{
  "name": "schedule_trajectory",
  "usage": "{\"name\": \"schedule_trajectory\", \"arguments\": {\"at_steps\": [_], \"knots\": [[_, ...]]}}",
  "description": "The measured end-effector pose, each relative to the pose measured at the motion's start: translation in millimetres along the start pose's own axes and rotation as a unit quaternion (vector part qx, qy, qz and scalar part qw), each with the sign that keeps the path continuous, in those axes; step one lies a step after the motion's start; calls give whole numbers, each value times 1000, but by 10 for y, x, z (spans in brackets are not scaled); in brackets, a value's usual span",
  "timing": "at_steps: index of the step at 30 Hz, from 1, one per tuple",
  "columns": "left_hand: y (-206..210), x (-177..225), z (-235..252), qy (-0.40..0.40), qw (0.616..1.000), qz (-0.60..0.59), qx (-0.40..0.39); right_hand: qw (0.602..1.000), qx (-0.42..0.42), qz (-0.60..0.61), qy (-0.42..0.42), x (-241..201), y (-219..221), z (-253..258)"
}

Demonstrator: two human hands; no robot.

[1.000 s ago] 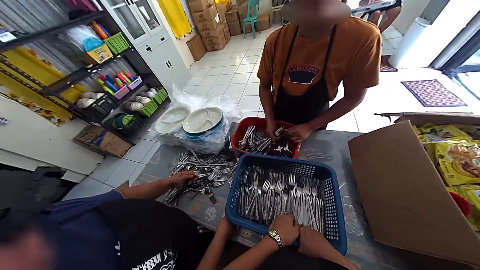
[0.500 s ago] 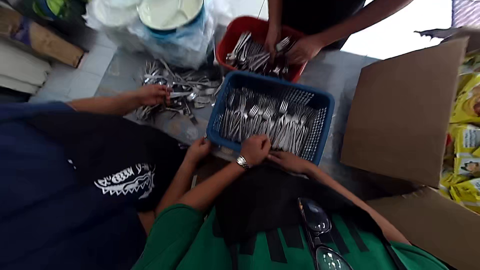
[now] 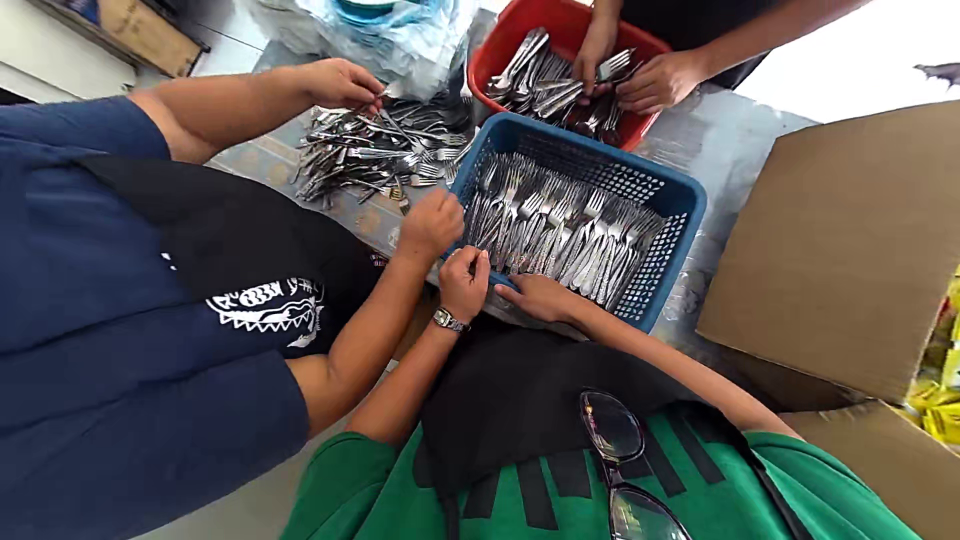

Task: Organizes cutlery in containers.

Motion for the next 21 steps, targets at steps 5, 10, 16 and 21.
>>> {"name": "schedule_trajectory", "arguments": {"at_steps": [5, 10, 16, 21], "knots": [[-31, -60, 115, -33, 999, -1, -24, 997, -3, 50, -51, 223, 17, 38], [149, -55, 248, -64, 988, -26, -138, 994, 10, 88, -67, 335, -49, -37], [370, -196, 280, -53, 967, 85, -232, 987, 61, -61, -134, 314, -252, -9], [423, -220, 221, 7, 969, 130, -209, 937, 73, -287, -184, 243, -262, 0]]}}
Point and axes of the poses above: each hand's wrist, its own z-axis towards the middle knuckle, its own y-axis out of the palm, x = y × z, the point moved 6 cm from there along z, towards the middle knuckle, and after that the axes turned 12 degrees about y, right-handed, at the moved point
